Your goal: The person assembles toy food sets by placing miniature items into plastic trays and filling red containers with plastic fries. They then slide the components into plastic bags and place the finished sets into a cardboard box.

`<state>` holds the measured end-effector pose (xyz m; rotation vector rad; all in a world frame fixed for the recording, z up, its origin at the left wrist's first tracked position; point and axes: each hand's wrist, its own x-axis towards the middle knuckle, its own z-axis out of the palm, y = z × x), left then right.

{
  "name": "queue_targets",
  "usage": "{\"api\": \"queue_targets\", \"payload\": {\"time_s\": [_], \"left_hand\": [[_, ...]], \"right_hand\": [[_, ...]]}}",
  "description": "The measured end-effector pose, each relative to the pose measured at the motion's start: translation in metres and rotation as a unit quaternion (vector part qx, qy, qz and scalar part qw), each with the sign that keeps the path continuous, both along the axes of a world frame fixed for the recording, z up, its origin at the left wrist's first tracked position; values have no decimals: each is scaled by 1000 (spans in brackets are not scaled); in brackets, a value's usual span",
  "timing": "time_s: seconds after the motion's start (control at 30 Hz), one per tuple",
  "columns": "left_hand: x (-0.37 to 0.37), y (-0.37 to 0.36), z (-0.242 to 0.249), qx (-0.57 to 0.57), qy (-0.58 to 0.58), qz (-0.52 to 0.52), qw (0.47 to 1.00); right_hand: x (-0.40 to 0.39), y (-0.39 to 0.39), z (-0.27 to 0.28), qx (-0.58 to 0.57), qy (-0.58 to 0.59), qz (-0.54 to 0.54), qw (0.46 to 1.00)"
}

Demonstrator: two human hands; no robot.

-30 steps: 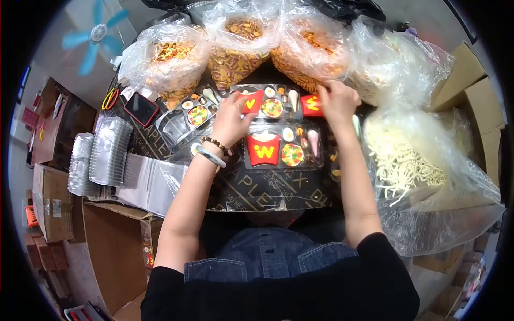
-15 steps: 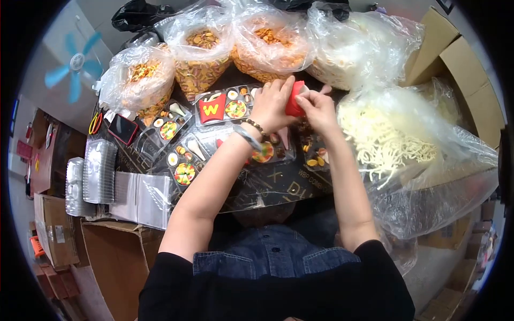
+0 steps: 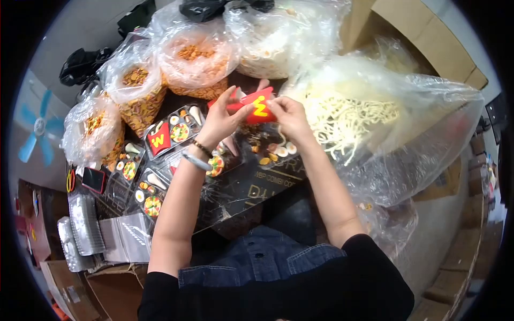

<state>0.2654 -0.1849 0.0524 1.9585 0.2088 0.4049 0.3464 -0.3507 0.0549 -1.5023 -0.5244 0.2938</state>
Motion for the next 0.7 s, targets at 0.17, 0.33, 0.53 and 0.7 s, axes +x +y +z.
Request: {"api": "queue_targets", "payload": {"time_s": [0.17,0.33,0.53,0.7], "left_hand": [[-21,-53,14,-391,71,-70,915],[-20,-79,0,-421,32,-83,903],[-5,-107,-15,-509,23,-76,857],[-4,-116,-7,-567,35,-21,822]], "right_hand": [[-13,-52,24,-156,-27,-1,987],[58,-118,17,-378,-200,-136,894],[74,-76,13,-607,-161,-76,775],[97,-86,-3,-538,-213,-80,812]]}}
